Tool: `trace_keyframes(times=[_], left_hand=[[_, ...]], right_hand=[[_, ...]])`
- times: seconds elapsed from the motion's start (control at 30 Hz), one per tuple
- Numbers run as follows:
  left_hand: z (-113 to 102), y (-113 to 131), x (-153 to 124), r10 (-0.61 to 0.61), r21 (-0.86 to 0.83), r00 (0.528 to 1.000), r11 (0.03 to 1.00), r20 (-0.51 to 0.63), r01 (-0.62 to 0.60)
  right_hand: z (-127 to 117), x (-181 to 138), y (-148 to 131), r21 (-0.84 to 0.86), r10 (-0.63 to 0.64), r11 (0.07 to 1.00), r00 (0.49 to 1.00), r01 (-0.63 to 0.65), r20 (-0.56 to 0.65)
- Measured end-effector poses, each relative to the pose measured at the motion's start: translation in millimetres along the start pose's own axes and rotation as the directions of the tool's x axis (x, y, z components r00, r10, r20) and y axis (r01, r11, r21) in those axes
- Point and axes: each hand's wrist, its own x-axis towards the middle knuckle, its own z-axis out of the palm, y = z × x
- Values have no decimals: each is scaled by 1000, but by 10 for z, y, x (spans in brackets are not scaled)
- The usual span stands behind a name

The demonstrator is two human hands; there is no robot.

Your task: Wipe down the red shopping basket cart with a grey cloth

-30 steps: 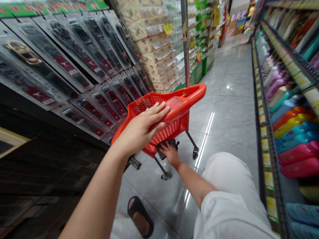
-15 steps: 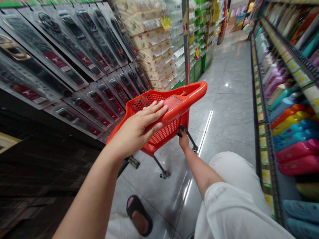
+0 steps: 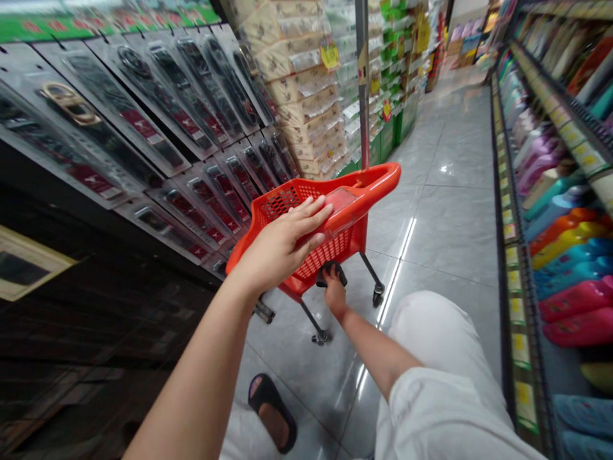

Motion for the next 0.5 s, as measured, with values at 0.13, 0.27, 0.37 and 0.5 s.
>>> trace_keyframes(times=[0.13,0.27,0.37,0.5], left_hand=[[19,15,19,-9,14,1000,1000,0,9],[35,23,44,-9,23,1000,1000,2,9],[46,18,55,-12,24,1000,1000,1,12],[68,8,66,-25,18,1000,1000,-1,25]], right_hand=[[177,-122,-43,22,-21,1000,998,20,62],[235,-205,-110,33,20,999,998,-22,61],[245,-289,-173,32,12,999,997,-15,78],[415,-484,-256,138,-43,990,989,23,141]])
